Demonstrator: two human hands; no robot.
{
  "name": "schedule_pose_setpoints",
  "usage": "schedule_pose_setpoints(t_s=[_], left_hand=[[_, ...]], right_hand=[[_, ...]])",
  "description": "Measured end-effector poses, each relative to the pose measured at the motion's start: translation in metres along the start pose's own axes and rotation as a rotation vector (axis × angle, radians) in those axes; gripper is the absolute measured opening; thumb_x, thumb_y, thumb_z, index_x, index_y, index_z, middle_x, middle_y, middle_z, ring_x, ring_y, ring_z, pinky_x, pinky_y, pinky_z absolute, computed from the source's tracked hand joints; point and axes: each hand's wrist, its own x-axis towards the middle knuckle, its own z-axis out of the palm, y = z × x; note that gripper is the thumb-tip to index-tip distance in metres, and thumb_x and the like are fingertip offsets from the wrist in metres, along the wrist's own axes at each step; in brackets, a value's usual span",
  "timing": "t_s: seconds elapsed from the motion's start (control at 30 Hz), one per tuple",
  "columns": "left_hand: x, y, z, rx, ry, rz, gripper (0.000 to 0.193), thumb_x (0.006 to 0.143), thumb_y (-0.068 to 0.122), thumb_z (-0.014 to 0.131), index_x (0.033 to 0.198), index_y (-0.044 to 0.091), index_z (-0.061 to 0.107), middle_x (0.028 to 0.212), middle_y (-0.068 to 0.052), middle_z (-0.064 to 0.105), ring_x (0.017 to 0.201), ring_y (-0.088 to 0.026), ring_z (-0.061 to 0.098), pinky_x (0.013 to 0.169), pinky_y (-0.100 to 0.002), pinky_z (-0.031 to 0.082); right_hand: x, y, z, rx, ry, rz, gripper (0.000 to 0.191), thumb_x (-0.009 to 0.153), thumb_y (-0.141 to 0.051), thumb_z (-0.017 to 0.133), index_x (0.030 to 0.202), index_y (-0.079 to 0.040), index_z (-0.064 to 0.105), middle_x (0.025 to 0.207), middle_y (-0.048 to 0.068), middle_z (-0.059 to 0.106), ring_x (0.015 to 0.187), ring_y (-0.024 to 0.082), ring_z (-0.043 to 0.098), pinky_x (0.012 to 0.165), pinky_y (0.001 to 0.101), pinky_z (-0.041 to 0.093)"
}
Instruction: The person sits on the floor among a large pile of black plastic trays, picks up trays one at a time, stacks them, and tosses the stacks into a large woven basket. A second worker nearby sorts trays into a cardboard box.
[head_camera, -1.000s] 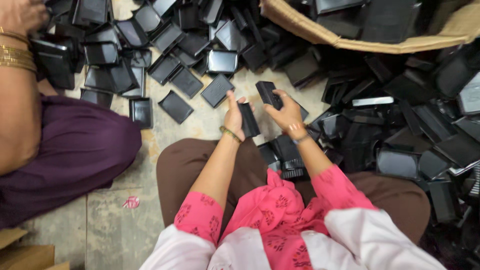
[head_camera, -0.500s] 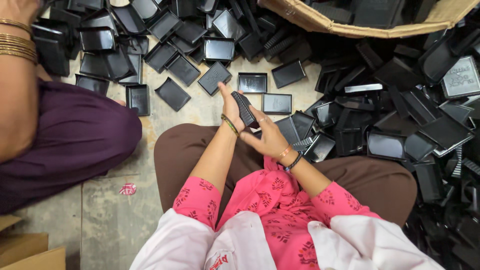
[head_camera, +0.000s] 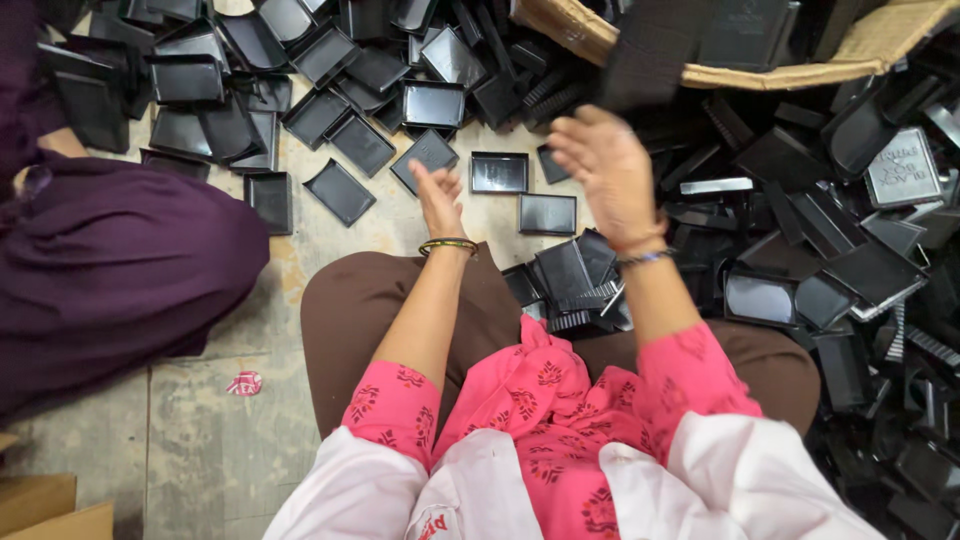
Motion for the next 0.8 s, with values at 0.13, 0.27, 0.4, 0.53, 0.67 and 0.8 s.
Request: schedule_pose_setpoints(t_s=[0.13,0.27,0.4,0.53,0.67,0.8], left_hand=[[0.003,-0.007,-0.001,-0.021,0.086,-0.078,0.060,0.097,0.066,0.060,0.100,0.007,0.052,0.090,-0.005,0.045,0.077,-0.022,0.040,0.062,-0.040,0.031],[0.001,-0.016,-0.001,0.328,0.044,-0.064,0.091,0.087,0.043,0.094,0.143,-0.002,0.037,0.124,-0.008,0.051,0.113,-0.015,0.050,0.095,-0.034,0.043],[-0.003,-0.008,0.001,0.067,-0.016,0.090,0.095,0.076,0.034,0.088,0.148,0.001,0.036,0.129,-0.013,0.057,0.112,-0.021,0.058,0.096,-0.037,0.050],[-0.007,0.008,0.008,-0.193,-0.067,0.063,0.084,0.080,0.037,0.079,0.149,0.008,0.042,0.126,-0.011,0.060,0.109,-0.022,0.059,0.092,-0.036,0.051],[-0.007,0.016,0.007,-0.297,-0.203,-0.037,0.077,0.085,0.055,0.076,0.141,0.008,0.051,0.130,-0.004,0.057,0.114,-0.016,0.059,0.095,-0.034,0.052],[-0.002,0.012,-0.001,-0.178,-0.202,-0.163,0.079,0.087,0.077,0.056,0.131,0.012,0.060,0.116,-0.003,0.062,0.105,-0.016,0.061,0.090,-0.032,0.051]], right_hand=[[0.032,0.096,0.027,-1.521,-0.178,-0.398,0.031,0.084,-0.020,0.071,0.112,-0.005,0.071,0.110,0.017,0.073,0.099,0.035,0.070,0.083,0.0461,0.055],[0.022,0.134,0.044,-1.297,-0.116,-0.041,0.023,0.090,-0.015,0.070,0.112,-0.011,0.074,0.106,0.010,0.075,0.098,0.028,0.074,0.090,0.0446,0.055],[0.003,0.114,0.029,-0.343,-0.403,0.308,0.025,0.099,-0.016,0.072,0.122,-0.007,0.074,0.120,0.016,0.074,0.112,0.035,0.072,0.098,0.0384,0.055],[0.002,0.077,-0.007,-1.015,-0.580,-0.070,0.054,0.078,-0.021,0.084,0.128,-0.013,0.068,0.134,0.013,0.066,0.123,0.035,0.063,0.102,0.0473,0.050],[0.017,0.077,-0.036,-1.640,-0.820,0.002,0.078,0.056,-0.025,0.092,0.128,-0.017,0.063,0.133,0.014,0.061,0.126,0.037,0.057,0.102,0.0538,0.045],[0.026,0.090,-0.040,-1.651,-0.739,0.057,0.073,0.074,-0.030,0.091,0.136,-0.010,0.058,0.128,0.018,0.064,0.119,0.035,0.063,0.102,0.0423,0.052]])
